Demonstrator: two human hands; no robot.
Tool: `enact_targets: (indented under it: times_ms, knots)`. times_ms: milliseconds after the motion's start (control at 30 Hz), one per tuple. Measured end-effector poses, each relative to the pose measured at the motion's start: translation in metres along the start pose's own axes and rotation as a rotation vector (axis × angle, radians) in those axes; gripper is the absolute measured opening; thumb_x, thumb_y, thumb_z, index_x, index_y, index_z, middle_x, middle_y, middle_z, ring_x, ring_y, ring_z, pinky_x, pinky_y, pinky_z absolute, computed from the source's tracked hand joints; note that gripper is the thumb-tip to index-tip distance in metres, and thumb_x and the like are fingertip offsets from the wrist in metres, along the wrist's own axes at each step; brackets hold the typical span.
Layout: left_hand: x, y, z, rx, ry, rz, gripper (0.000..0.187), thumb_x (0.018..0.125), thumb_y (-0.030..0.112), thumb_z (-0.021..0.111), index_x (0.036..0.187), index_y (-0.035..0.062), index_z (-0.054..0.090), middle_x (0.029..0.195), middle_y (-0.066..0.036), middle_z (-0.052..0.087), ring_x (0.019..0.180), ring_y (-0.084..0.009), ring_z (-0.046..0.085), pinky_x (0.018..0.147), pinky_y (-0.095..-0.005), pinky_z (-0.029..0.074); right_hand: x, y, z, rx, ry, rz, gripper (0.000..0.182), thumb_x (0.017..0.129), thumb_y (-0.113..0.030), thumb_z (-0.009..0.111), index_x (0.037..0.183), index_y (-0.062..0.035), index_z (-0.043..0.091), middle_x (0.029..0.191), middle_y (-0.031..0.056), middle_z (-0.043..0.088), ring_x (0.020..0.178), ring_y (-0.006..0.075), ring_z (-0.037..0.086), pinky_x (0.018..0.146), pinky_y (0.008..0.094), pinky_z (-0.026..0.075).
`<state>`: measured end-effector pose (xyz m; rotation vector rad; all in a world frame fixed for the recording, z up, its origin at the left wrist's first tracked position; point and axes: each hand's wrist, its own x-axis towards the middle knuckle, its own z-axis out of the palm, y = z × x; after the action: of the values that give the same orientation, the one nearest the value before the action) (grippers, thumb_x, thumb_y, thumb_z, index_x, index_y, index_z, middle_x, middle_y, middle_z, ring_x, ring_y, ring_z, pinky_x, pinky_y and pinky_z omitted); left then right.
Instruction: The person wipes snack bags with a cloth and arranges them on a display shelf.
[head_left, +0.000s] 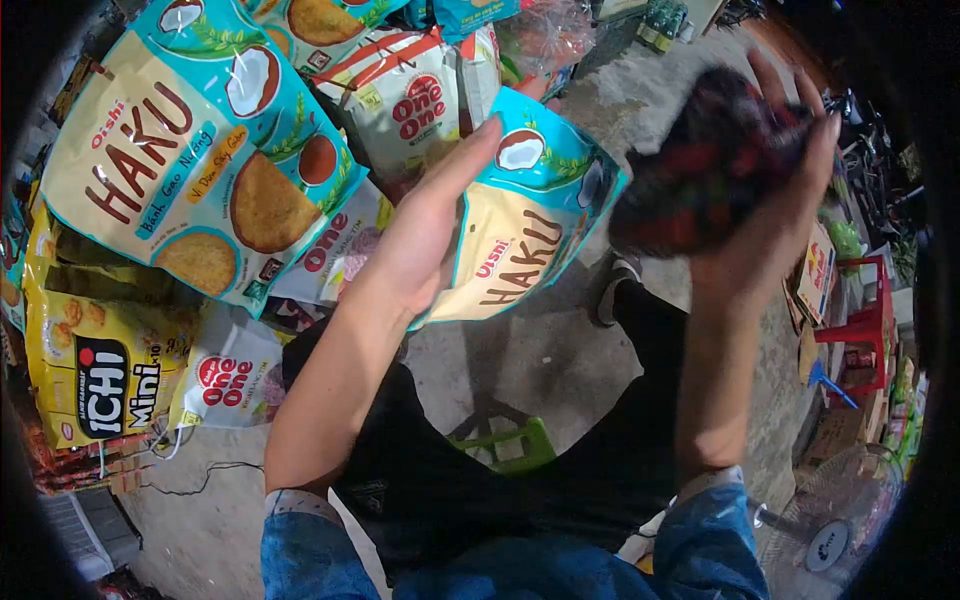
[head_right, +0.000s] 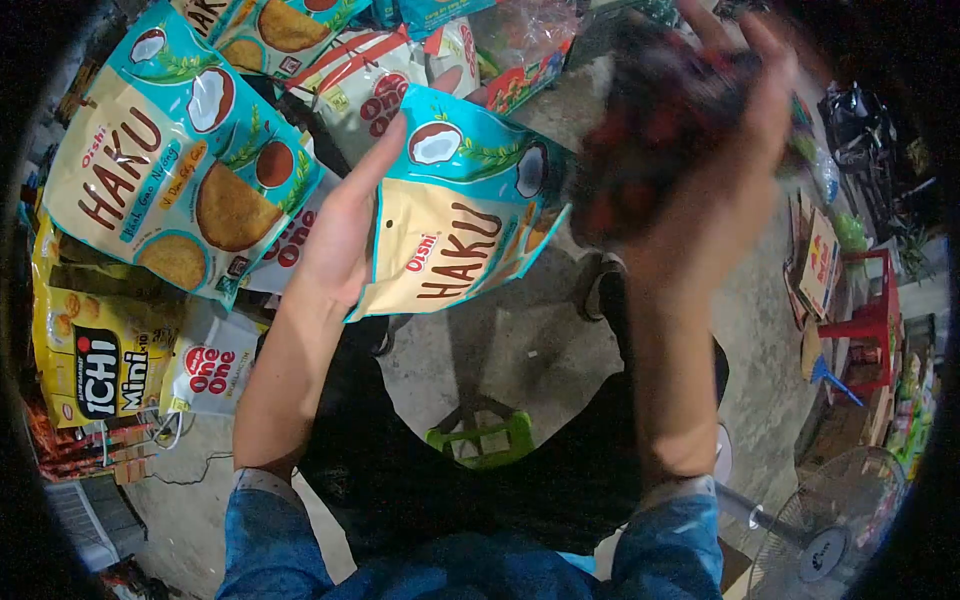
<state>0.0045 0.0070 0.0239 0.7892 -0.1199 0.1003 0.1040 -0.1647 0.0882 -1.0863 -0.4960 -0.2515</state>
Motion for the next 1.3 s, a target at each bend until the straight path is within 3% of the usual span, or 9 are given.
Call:
enact_targets:
  times_ms: [67, 133, 200, 467, 600, 833, 933, 1067, 1300]
  knots:
    - [-0.005, -0.002, -0.001, 0.031, 0.146, -0.076, 0.054, 0.109, 0.036, 0.042, 0.157, 0.0102, 0.034, 0.150, -0.011, 0.051, 0.133, -0.0268, 0.054, 0.114, -0.0421, 0.041, -0.018, 0.018, 0.018, -0.152, -0.175, 0.140, 0.058, 0.107, -0.049, 0.039, 0.145, -0.0050, 0.045, 0.144, 0.0166, 0.054, 0.123, 0.0276, 0.059, 0.107, 0.0396, 0.045]
    - [-0.009, -0.010, 0.004, -0.023, 0.251, 0.021, 0.047, 0.106, 0.035, 0.051, 0.144, 0.0068, 0.050, 0.135, -0.008, 0.060, 0.124, -0.0198, 0.059, 0.107, -0.0366, 0.047, -0.029, 0.093, 0.036, -0.119, -0.319, -0.174, 0.058, 0.106, -0.045, 0.041, 0.145, -0.0033, 0.047, 0.145, 0.0180, 0.054, 0.130, 0.0322, 0.054, 0.113, 0.0425, 0.038]
    - [-0.015, -0.009, 0.009, -0.094, 0.288, 0.071, 0.045, 0.107, 0.034, 0.047, 0.144, 0.0068, 0.048, 0.136, -0.008, 0.059, 0.123, -0.0206, 0.059, 0.108, -0.0374, 0.046, -0.057, 0.078, 0.056, -0.835, -0.442, -0.608, 0.055, 0.104, -0.037, 0.046, 0.144, 0.0010, 0.050, 0.147, 0.0235, 0.050, 0.136, 0.0355, 0.049, 0.116, 0.0441, 0.032]
    - [-0.016, 0.005, -0.022, -0.285, 0.233, 0.121, 0.050, 0.107, 0.042, 0.045, 0.143, 0.0079, 0.051, 0.140, -0.011, 0.060, 0.121, -0.0241, 0.062, 0.102, -0.0424, 0.052, -0.165, 0.091, 0.011, -0.481, -0.523, -0.031, 0.051, 0.094, -0.023, 0.065, 0.139, -0.0006, 0.056, 0.152, 0.0287, 0.040, 0.145, 0.0442, 0.035, 0.116, 0.0525, 0.029]
    - [-0.016, 0.018, -0.004, -0.152, 0.081, 0.240, 0.064, 0.105, 0.044, 0.050, 0.159, 0.0130, 0.033, 0.159, -0.003, 0.040, 0.145, -0.0138, 0.038, 0.117, -0.0329, 0.030, -0.168, 0.093, 0.014, -0.463, -0.508, -0.197, 0.048, 0.095, -0.024, 0.064, 0.137, -0.0023, 0.058, 0.153, 0.0272, 0.039, 0.145, 0.0416, 0.035, 0.116, 0.0489, 0.031]
    - [-0.023, 0.001, -0.007, -0.042, 0.193, 0.106, 0.053, 0.109, 0.034, 0.042, 0.155, 0.0088, 0.036, 0.152, -0.006, 0.046, 0.140, -0.0161, 0.042, 0.117, -0.0335, 0.033, -0.073, 0.079, 0.082, -0.327, -0.156, -0.087, 0.040, 0.098, -0.022, 0.063, 0.133, -0.0007, 0.059, 0.136, 0.0211, 0.059, 0.127, 0.0356, 0.057, 0.110, 0.0392, 0.040]
    - [-0.023, 0.008, -0.011, 0.194, 0.375, 0.385, 0.058, 0.109, 0.046, 0.036, 0.154, 0.0083, 0.037, 0.152, -0.010, 0.048, 0.135, -0.0233, 0.051, 0.112, -0.0407, 0.042, -0.115, 0.070, 0.070, -0.609, -0.407, -0.384, 0.038, 0.095, -0.012, 0.061, 0.130, 0.0018, 0.063, 0.137, 0.0241, 0.060, 0.127, 0.0377, 0.059, 0.109, 0.0411, 0.042]
    - [-0.018, 0.030, 0.005, 0.009, 0.176, 0.577, 0.059, 0.111, 0.040, 0.033, 0.160, 0.0084, 0.023, 0.160, -0.014, 0.037, 0.145, -0.0288, 0.038, 0.120, -0.0439, 0.030, -0.200, 0.077, 0.032, -0.388, -0.589, -0.062, 0.055, 0.085, 0.005, 0.057, 0.140, -0.0022, 0.059, 0.144, 0.0331, 0.049, 0.140, 0.0441, 0.045, 0.115, 0.0466, 0.036]
    - [-0.020, 0.026, -0.003, 0.041, 0.062, 0.500, 0.061, 0.111, 0.042, 0.033, 0.162, 0.0116, 0.019, 0.162, -0.009, 0.034, 0.148, -0.0219, 0.034, 0.122, -0.0374, 0.024, -0.175, 0.098, 0.058, -0.339, -0.441, -0.252, 0.051, 0.097, -0.012, 0.049, 0.147, -0.0017, 0.048, 0.153, 0.0299, 0.040, 0.146, 0.0492, 0.032, 0.120, 0.0513, 0.025]
